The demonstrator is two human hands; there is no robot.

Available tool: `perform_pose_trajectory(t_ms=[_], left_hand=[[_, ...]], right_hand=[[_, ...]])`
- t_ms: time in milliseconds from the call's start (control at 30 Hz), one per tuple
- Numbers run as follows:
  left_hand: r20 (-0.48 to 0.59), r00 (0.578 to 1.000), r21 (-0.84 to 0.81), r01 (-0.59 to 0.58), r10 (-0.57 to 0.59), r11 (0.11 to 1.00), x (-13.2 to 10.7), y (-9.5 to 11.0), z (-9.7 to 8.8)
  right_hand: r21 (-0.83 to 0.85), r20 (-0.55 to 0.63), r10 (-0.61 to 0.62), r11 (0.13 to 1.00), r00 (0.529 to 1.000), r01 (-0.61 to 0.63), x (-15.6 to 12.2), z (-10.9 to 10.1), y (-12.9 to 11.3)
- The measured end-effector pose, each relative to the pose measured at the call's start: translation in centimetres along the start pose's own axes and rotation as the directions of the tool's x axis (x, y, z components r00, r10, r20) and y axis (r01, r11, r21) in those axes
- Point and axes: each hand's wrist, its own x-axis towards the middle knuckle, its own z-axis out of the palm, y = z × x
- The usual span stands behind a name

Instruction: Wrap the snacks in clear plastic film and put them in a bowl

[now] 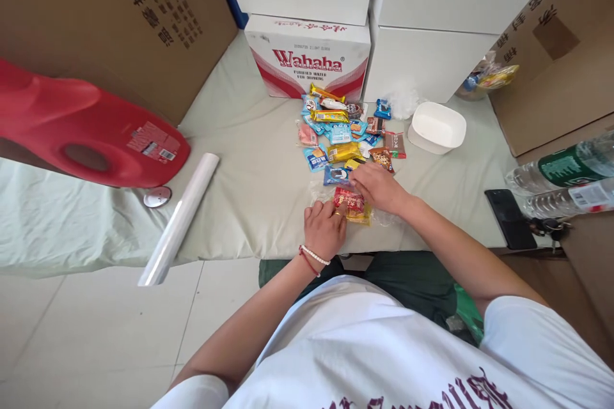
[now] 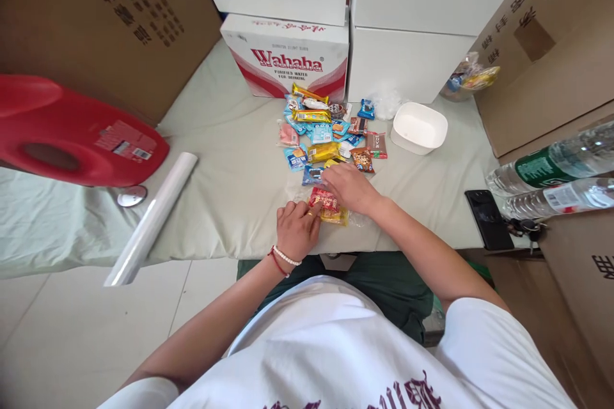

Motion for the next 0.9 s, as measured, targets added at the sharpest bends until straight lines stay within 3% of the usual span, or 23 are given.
perform_pose_trajectory(t_ms=[200, 300, 367, 400, 467, 533, 667, 733, 800, 900], left_hand=[[0.019, 0.999, -0.078, 0.046, -0.045, 0.996, -0.3, -0.9, 0.6], [-0.029, 0.997, -0.270, 0.056, -0.067, 0.961, -1.1, -2.0, 1.3], [-0.118, 0.981, -0.448, 0.086, -0.154, 0.890, -1.7, -2.9, 1.7], [-0.167, 0.955, -0.523, 0.126, -0.246, 0.843, -1.8, -3.3, 1.9], [-0.238, 0.856, -0.600, 0.243, -0.460, 0.762, -1.8, -4.0, 2.1], [-0.248, 0.779, -0.586, 0.353, -0.576, 0.729, -1.3, -4.5, 2.3], [-0.058, 0.810, -0.411, 0.514, -0.584, 0.753, 0.5, -4.4, 2.4], [0.004, 0.812, -0.384, 0.540, -0.584, 0.749, 1.2, -4.0, 2.2], [-0.020, 0.822, -0.479, 0.492, -0.569, 0.727, 1.4, -3.5, 1.7], [-0.091, 0.861, -0.669, 0.320, -0.501, 0.671, 0.9, -2.1, 0.9]], right_hand=[[-0.138, 0.226, -0.178, 0.968, 0.958, 0.212, -4.5, 1.0, -2.9], [-0.127, 0.243, -0.188, 0.966, 0.952, 0.223, -5.7, 2.7, -3.6], [-0.132, 0.203, -0.180, 0.969, 0.962, 0.209, -5.9, 3.7, -4.0], [-0.135, 0.184, -0.173, 0.971, 0.968, 0.199, -6.0, 4.0, -4.2], [-0.141, 0.158, -0.156, 0.974, 0.975, 0.178, -6.0, 4.4, -4.5], [-0.145, 0.150, -0.133, 0.977, 0.980, 0.155, -5.9, 4.4, -4.8], [-0.146, 0.174, -0.109, 0.980, 0.979, 0.135, -5.9, 4.1, -5.1], [-0.140, 0.183, -0.102, 0.982, 0.978, 0.128, -5.9, 4.0, -5.1], [-0.129, 0.174, -0.098, 0.984, 0.980, 0.121, -6.0, 4.1, -5.0], [-0.095, 0.143, -0.107, 0.988, 0.984, 0.121, -6.2, 4.4, -4.9]])
